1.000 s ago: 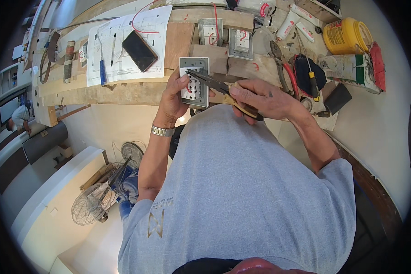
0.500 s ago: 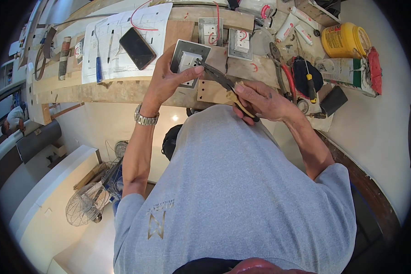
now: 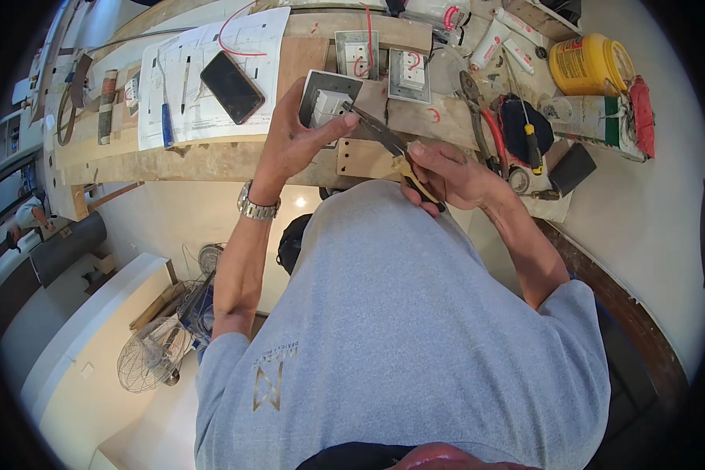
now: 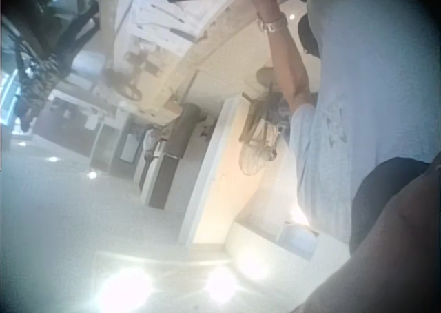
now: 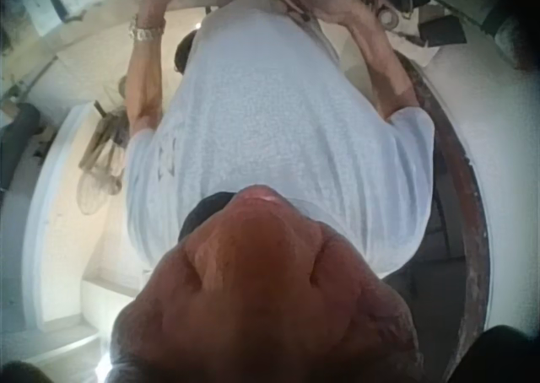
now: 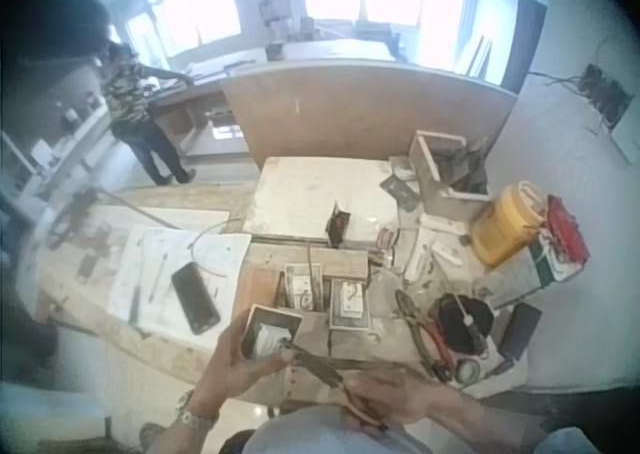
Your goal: The person connects wires to an electrical switch plate by hand, then cuts and strips wires using pliers.
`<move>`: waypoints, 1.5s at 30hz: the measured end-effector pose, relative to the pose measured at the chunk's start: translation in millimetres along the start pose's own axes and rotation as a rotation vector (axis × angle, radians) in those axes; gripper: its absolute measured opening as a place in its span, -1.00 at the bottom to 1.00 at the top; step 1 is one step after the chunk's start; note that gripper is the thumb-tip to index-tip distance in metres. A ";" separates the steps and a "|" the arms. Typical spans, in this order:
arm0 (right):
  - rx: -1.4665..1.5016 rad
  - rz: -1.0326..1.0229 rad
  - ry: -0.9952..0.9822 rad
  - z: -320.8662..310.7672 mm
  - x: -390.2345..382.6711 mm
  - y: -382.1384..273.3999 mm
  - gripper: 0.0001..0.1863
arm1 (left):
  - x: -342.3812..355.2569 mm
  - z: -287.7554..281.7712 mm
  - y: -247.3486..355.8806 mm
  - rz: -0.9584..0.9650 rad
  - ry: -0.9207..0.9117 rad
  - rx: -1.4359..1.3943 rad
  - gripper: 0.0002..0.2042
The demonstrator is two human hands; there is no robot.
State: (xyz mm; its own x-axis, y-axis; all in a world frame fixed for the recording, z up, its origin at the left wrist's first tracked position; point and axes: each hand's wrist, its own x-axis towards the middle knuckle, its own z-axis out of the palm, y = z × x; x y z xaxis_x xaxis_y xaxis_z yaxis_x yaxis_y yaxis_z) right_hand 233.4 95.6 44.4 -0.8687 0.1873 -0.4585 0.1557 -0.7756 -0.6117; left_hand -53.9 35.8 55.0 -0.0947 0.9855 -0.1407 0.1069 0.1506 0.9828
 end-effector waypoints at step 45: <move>-0.781 -0.248 0.149 53.2 -18.7 -16.4 -0.44 | -27.1 -18.4 -12.4 0.024 -0.177 -0.639 -0.25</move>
State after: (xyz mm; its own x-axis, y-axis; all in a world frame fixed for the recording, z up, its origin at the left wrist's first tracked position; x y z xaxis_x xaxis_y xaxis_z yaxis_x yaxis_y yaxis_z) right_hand 222.2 72.7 97.3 -0.8581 0.4176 -0.2987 0.2972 -0.0704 -0.9522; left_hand -70.8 5.8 48.8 0.0699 0.9942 -0.0820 -0.5060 0.1062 0.8560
